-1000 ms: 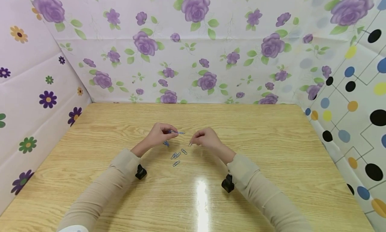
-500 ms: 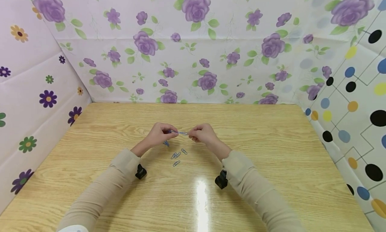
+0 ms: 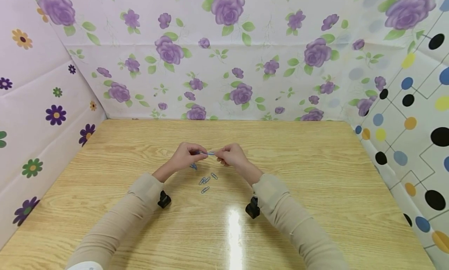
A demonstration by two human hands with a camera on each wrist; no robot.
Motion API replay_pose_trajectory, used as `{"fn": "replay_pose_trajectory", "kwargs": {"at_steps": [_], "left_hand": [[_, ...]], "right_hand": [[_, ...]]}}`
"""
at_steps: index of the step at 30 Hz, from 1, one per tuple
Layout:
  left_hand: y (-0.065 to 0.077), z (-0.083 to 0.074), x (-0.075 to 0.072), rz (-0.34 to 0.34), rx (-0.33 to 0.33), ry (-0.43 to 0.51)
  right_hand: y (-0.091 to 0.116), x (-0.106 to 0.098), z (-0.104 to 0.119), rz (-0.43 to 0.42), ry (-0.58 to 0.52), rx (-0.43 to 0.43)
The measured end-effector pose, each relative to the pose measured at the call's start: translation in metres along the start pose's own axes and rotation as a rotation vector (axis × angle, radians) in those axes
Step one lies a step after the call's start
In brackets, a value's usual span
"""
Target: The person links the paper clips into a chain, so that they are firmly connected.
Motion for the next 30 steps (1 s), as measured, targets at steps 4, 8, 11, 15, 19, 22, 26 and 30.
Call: {"fn": "replay_pose_trajectory", "kwargs": {"at_steps": [4, 8, 11, 15, 19, 22, 26, 30], "left_hand": [[0.000, -0.001, 0.000, -0.005, 0.003, -0.007], [0.001, -0.002, 0.000, -0.003, 0.006, -0.007], [0.001, -0.002, 0.000, 0.000, 0.011, -0.006], [0.002, -0.001, -0.001, -0.011, 0.015, -0.011], [0.003, -0.001, -0.003, -0.029, -0.003, -0.015], [0.004, -0.001, -0.005, -0.036, -0.007, -0.018], [0.005, 0.001, -0.007, -0.043, -0.006, -0.015], [0.006, 0.002, -0.009, -0.048, -0.016, -0.002]], "right_hand": [[-0.001, 0.001, -0.002, -0.010, 0.034, -0.010], [-0.001, 0.002, -0.005, -0.005, 0.059, -0.024], [0.000, 0.002, -0.005, 0.004, 0.069, -0.034], [0.001, 0.000, -0.006, 0.005, 0.059, -0.039], [0.002, -0.006, -0.010, -0.007, 0.058, -0.036], [0.002, -0.010, -0.014, -0.003, 0.060, -0.035], [0.002, -0.013, -0.017, 0.017, 0.050, -0.033], [0.001, -0.013, -0.017, 0.014, 0.042, -0.025]]}}
Point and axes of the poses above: each hand's wrist, its own y-axis away from the middle knuckle, its own x-axis out of the palm, z = x × y, the point moved 4 cm from there along -y, towards the middle knuckle, and after that the axes turned 3 degrees about -y, right-handed, at the moved point
